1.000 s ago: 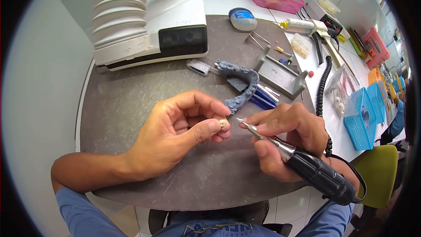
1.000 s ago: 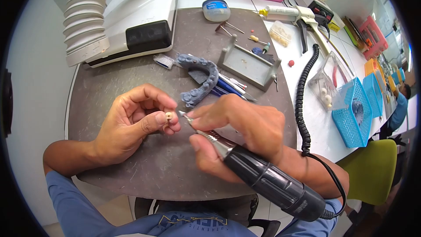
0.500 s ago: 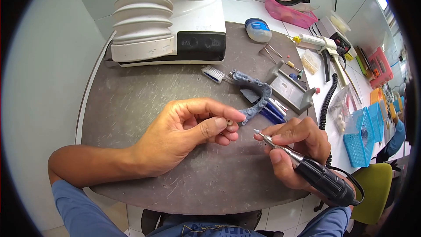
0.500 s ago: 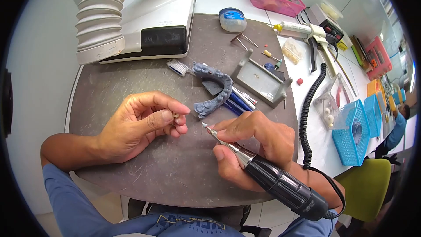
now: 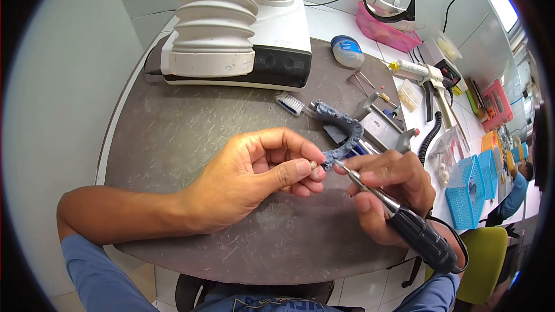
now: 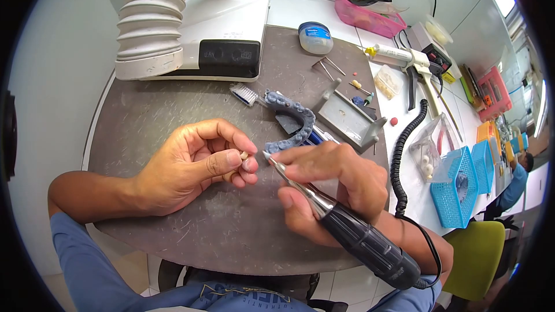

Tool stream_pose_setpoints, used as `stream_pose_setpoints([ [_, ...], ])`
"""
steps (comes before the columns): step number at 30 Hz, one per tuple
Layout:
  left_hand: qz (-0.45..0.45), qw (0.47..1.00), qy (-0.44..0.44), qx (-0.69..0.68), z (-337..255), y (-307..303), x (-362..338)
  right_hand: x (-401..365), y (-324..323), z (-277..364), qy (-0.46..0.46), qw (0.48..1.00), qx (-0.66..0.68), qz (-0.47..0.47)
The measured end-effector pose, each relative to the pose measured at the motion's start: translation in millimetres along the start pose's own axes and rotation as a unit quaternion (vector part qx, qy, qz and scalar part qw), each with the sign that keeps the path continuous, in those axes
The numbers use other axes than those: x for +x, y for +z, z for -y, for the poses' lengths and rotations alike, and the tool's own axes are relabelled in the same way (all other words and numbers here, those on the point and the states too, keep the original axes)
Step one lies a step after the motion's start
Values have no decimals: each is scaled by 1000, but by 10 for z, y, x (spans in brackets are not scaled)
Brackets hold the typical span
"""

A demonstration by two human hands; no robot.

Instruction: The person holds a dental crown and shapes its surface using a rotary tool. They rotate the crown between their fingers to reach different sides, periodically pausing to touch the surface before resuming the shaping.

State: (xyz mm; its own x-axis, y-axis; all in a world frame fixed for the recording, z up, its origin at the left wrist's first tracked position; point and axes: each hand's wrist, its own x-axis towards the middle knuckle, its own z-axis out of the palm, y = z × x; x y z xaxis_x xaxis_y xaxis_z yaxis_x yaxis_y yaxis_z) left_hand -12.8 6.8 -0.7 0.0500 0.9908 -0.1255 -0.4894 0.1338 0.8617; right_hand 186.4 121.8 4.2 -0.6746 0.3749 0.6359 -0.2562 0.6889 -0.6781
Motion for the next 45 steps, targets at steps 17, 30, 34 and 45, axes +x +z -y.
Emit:
stream_pose_setpoints([
  [17, -13, 1000, 6, 23, 29, -5, 1, 18, 77, -104, -71, 997, 22, 9],
  [30, -1, 1000, 21, 20, 19, 3, -9, 28, 15, -68, -101, 991, -12, 82],
  [34, -14, 999, 28, 41, 22, 19, -10, 20, -1, 23, -89, 990, -42, 105],
  [45, -28, 995, 25, 96, 32, 37, -34, 39, 69, 69, -74, 992, -45, 94],
])
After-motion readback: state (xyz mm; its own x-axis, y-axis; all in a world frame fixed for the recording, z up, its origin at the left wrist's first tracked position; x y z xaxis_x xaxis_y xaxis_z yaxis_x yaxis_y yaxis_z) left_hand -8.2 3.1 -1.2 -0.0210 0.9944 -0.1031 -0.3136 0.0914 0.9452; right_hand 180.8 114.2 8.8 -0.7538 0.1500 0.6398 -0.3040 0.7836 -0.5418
